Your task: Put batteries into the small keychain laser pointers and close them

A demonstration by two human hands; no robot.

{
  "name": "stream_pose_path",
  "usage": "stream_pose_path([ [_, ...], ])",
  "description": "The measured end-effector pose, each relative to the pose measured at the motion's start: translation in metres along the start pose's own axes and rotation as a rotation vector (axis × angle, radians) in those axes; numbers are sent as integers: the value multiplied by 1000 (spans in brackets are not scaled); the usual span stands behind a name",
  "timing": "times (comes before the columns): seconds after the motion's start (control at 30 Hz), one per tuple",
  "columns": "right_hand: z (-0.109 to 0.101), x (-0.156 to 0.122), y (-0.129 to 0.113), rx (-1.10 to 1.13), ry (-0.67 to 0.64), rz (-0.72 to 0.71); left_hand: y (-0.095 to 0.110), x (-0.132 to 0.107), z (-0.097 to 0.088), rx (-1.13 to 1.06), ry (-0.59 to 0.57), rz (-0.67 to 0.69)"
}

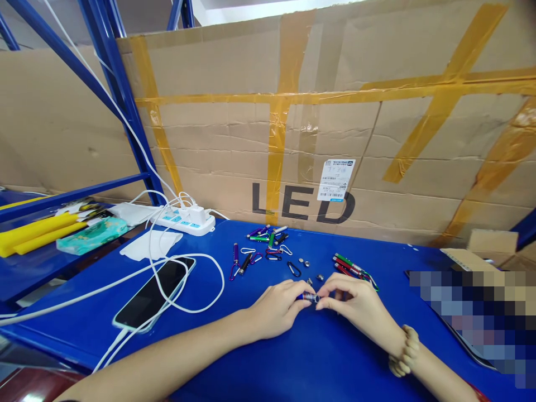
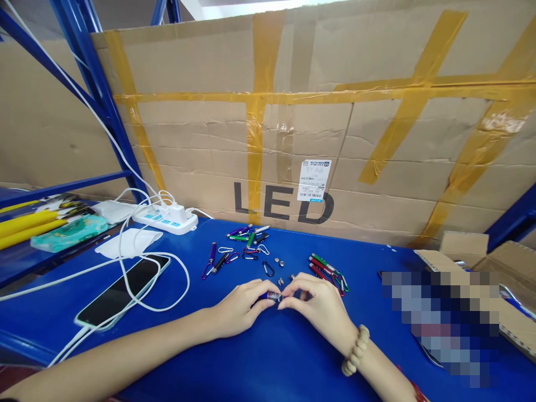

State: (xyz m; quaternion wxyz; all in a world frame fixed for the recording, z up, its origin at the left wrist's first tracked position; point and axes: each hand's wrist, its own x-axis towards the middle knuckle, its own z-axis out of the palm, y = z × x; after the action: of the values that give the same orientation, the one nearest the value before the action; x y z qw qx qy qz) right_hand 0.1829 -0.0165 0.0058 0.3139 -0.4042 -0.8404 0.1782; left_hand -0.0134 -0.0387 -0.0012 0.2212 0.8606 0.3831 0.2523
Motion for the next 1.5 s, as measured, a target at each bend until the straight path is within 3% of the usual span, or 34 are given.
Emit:
stream_pose_path([
  [1.17, 0, -1, -1, -9, 2, 13, 1, -1, -3, -18, -11, -8],
  [1.5, 1, -3, 0, 77, 35, -105, 1, -1, -2, -13, -47, 4],
])
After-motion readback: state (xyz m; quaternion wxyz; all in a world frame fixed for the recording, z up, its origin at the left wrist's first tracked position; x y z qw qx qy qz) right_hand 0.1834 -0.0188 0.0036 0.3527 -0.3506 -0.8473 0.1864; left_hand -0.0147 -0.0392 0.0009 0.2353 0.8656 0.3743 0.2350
